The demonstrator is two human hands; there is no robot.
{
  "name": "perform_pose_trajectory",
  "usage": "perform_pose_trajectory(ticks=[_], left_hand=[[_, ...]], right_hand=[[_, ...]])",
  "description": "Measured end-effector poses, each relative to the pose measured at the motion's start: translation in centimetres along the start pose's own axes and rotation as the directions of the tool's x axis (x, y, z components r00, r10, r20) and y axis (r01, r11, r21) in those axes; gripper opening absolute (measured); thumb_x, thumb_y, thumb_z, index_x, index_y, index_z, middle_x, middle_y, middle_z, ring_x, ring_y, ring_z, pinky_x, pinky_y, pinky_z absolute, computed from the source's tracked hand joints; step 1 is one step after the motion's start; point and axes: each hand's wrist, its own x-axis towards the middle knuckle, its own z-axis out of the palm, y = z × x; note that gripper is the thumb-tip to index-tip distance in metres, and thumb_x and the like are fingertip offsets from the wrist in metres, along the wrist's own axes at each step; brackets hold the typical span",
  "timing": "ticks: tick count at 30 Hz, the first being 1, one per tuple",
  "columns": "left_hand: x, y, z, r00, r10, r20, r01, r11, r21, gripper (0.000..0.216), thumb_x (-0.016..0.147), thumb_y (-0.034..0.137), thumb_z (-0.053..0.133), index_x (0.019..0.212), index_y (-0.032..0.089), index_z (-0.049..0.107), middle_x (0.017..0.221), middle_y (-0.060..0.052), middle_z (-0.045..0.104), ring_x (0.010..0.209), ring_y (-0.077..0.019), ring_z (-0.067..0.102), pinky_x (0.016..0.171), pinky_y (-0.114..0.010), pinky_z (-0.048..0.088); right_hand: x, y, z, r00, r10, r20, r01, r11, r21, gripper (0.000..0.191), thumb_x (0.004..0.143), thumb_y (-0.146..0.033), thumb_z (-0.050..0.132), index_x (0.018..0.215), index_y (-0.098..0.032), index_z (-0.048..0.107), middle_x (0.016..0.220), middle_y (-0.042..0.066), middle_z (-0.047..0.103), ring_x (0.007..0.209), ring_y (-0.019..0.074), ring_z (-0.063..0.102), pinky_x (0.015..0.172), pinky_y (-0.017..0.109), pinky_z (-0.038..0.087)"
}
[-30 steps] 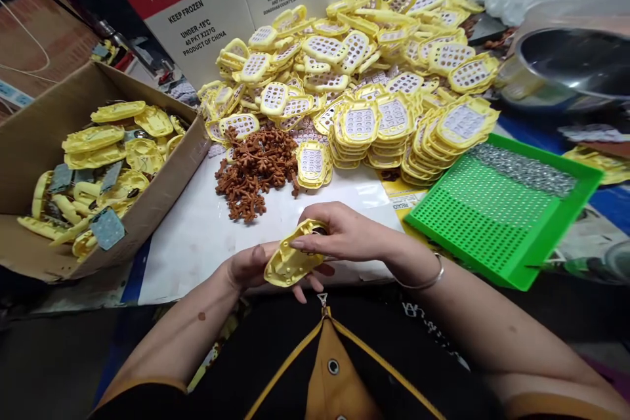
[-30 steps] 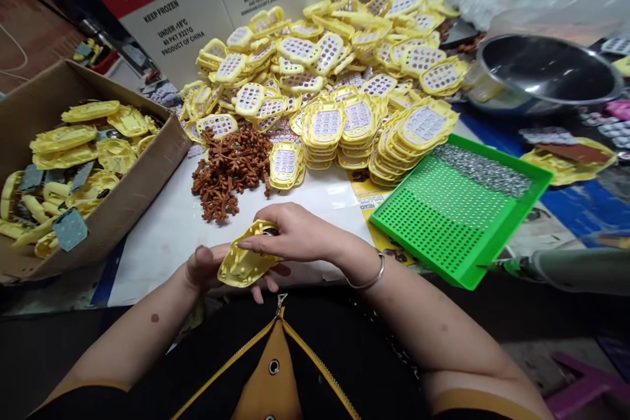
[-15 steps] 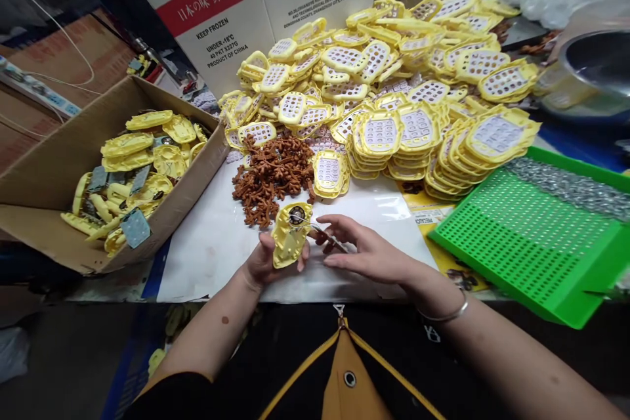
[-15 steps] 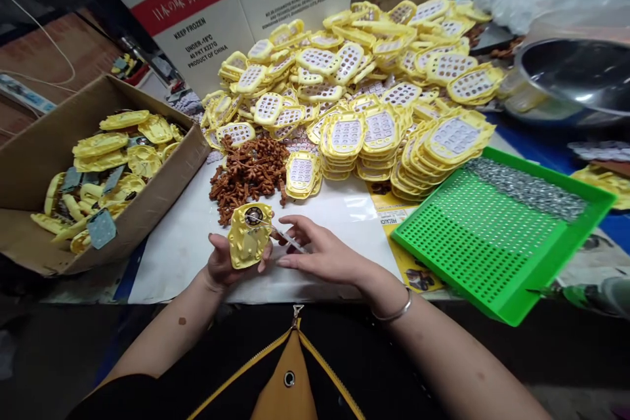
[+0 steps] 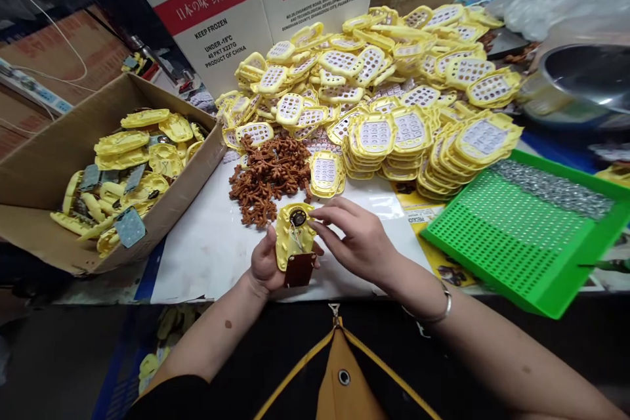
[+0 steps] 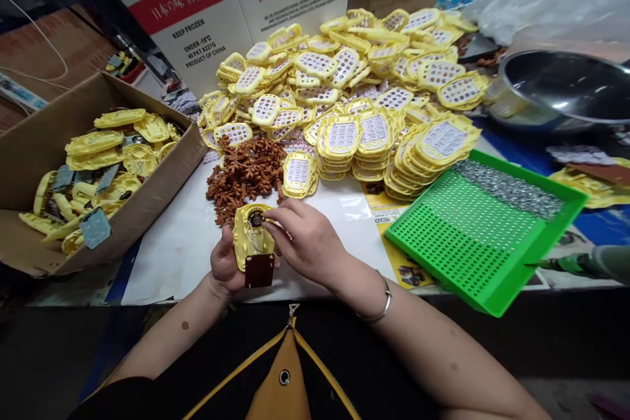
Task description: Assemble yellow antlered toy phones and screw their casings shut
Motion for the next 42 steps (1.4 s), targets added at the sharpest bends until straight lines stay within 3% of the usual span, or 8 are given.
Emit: perform_pose_trajectory(ticks=[4,9,13,20,28,32,37,42], left_hand=[[0.1,-0.6,0.2,0.999,-0.001,-0.052,0.0,1.0,-0.007,0.061,0.07,0.065,0.063,0.107,0.017,0.065,0.092,-0.012,0.071,0.094,-0.034,0.066,0.085,-0.05,0.047],[0.1,-1.0,0.0,0.998,0.035,-0.05,-0.034,0.999,0.016,0.06,0.07,0.062,0.065,0.11,0.017,0.065,0.098,-0.012,0.07,0.102,-0.0357,0.063,0.09,-0.052,0.045],[0.0,-1.0,0.0,1.0,0.005,-0.023,-0.005,1.0,-0.019,0.064,0.07,0.064,0.064,0.114,0.017,0.064,0.103,-0.013,0.07,0.109,-0.0372,0.06,0.094,-0.053,0.043],[0.0,-1.0,-0.9,0.998,-0.055,0.043,0.059,0.995,-0.079,0.054,0.073,0.058,0.064,0.109,0.016,0.067,0.102,-0.012,0.072,0.102,-0.0342,0.064,0.098,-0.053,0.04],[0.0,-0.6,-0.1,0.999,-0.027,-0.037,0.025,0.998,-0.056,0.045,0.076,0.043,0.065,0.112,0.015,0.064,0.105,-0.014,0.07,0.109,-0.0363,0.061,0.099,-0.054,0.04],[0.0,-0.4,0.4,0.997,0.015,-0.08,-0.014,1.0,0.014,0.038,0.077,0.038,0.067,0.107,0.014,0.065,0.103,-0.012,0.07,0.11,-0.0341,0.06,0.099,-0.047,0.042],[-0.2,-0.4,0.5,0.99,0.09,-0.112,-0.075,0.988,0.132,0.047,0.076,0.036,0.07,0.118,0.017,0.06,0.104,-0.009,0.069,0.107,-0.0301,0.062,0.095,-0.041,0.044],[-0.6,-0.2,1.0,0.99,0.108,-0.096,-0.087,0.976,0.202,0.047,0.076,0.034,0.072,0.119,0.018,0.061,0.108,-0.009,0.068,0.111,-0.0296,0.06,0.097,-0.04,0.043]], right_hand=[[0.5,-0.3,0.6,0.992,-0.095,0.077,0.11,0.968,-0.226,0.022,0.093,-0.026,0.046,0.096,-0.013,0.064,0.084,0.011,0.064,0.075,0.0211,0.059,0.066,0.034,0.048],[0.3,-0.3,0.9,0.992,-0.093,0.083,0.112,0.957,-0.268,0.023,0.094,-0.025,0.045,0.1,-0.011,0.062,0.084,0.012,0.063,0.078,0.022,0.058,0.068,0.035,0.048],[0.3,-0.2,0.7,0.977,-0.18,0.118,0.209,0.926,-0.315,0.023,0.095,-0.024,0.042,0.093,-0.014,0.062,0.078,0.009,0.061,0.074,0.0202,0.055,0.065,0.033,0.046],[1.2,-0.1,-1.0,0.884,-0.336,0.324,0.451,0.795,-0.406,0.019,0.093,-0.013,0.042,0.095,-0.011,0.061,0.078,0.009,0.061,0.07,0.0195,0.051,0.063,0.033,0.04],[0.3,0.6,0.2,0.974,-0.071,0.216,0.105,0.983,-0.149,0.017,0.093,-0.021,0.047,0.098,-0.017,0.063,0.083,0.007,0.056,0.073,0.0162,0.052,0.062,0.027,0.042],[-0.1,-0.3,1.0,0.977,-0.023,0.213,0.105,0.917,-0.386,0.019,0.09,-0.015,0.044,0.089,-0.016,0.063,0.081,0.009,0.056,0.071,0.0198,0.049,0.06,0.031,0.038],[0.0,-0.5,1.1,0.98,0.09,0.178,-0.034,0.955,-0.295,0.014,0.091,-0.021,0.047,0.093,-0.015,0.06,0.085,0.009,0.056,0.074,0.0192,0.052,0.061,0.029,0.041],[-0.3,-0.4,1.5,0.995,-0.045,0.093,0.079,0.916,-0.393,0.02,0.091,-0.018,0.044,0.092,-0.015,0.064,0.081,0.008,0.055,0.069,0.0191,0.046,0.06,0.032,0.038]])
